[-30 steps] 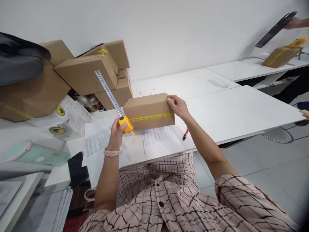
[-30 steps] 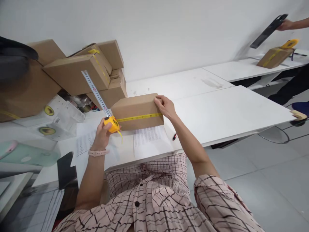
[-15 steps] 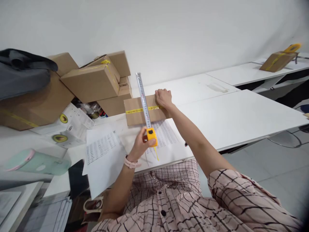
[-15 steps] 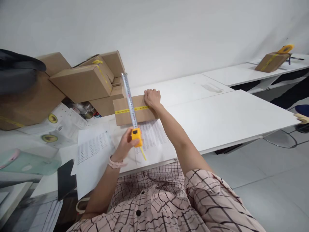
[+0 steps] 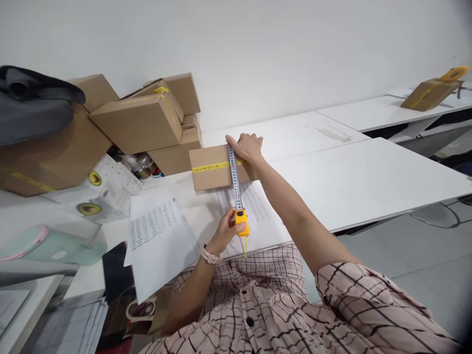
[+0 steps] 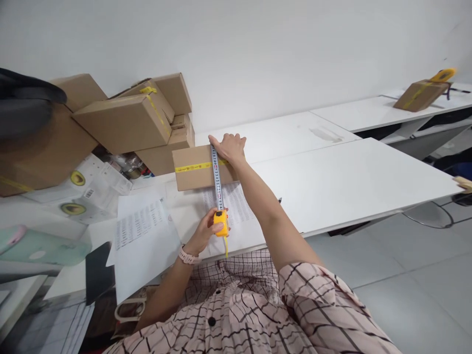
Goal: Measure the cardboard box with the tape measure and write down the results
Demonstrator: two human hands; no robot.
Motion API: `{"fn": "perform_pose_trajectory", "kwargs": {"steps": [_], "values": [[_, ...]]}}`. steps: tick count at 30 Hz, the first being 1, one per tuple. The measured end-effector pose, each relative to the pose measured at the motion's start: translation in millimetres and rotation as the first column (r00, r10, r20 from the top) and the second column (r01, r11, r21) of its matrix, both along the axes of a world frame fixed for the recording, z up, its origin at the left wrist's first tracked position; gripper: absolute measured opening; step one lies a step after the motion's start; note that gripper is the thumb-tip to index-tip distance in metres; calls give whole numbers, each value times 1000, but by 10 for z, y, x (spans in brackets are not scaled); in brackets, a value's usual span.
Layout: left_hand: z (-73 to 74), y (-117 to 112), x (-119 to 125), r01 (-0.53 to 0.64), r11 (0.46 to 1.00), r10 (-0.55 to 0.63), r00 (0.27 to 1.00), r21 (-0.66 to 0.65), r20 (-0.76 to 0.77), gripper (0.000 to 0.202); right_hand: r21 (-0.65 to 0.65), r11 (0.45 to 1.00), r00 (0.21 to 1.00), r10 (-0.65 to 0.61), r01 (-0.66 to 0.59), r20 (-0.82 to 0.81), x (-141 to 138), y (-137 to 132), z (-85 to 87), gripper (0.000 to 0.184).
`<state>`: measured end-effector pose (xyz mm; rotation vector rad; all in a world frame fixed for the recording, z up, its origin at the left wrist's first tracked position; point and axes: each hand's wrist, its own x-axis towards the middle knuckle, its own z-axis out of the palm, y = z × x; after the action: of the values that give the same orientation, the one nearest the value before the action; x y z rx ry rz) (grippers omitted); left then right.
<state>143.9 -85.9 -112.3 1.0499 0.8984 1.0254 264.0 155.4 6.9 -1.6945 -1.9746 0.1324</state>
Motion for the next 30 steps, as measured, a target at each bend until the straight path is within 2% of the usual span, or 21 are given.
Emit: {"fn": "perform_pose_trajectory", "kwargs": {"steps": [4, 9, 12, 19, 25, 30], "values": [[-42, -21, 30, -18, 1000, 18, 999, 12, -39, 55, 13, 1000, 1000, 3, -3, 3, -20, 9, -13, 82], [-195, 14, 88, -93, 995, 98, 980, 40, -175, 55, 40, 999, 1000, -10, 10, 18, -30, -8, -29, 77], [-251, 32, 107, -101, 994, 105, 977, 32, -187, 58, 75, 997, 1000, -8, 8, -3, -37, 13, -52, 74], [-219, 31, 98, -68, 997, 71, 987, 29, -144, 58, 106, 994, 1000, 4, -1, -28, -28, 99, -108, 76], [-111, -316, -23, -64, 997, 65, 997, -32, 50, 73, 105, 994, 1000, 15, -16, 8, -8, 11, -138, 74], [-153, -649, -151, -128, 991, 129, 991, -40, 30, 71, 149, 989, 1000, 9, -10, 9, -6, -112, -179, 69]]}}
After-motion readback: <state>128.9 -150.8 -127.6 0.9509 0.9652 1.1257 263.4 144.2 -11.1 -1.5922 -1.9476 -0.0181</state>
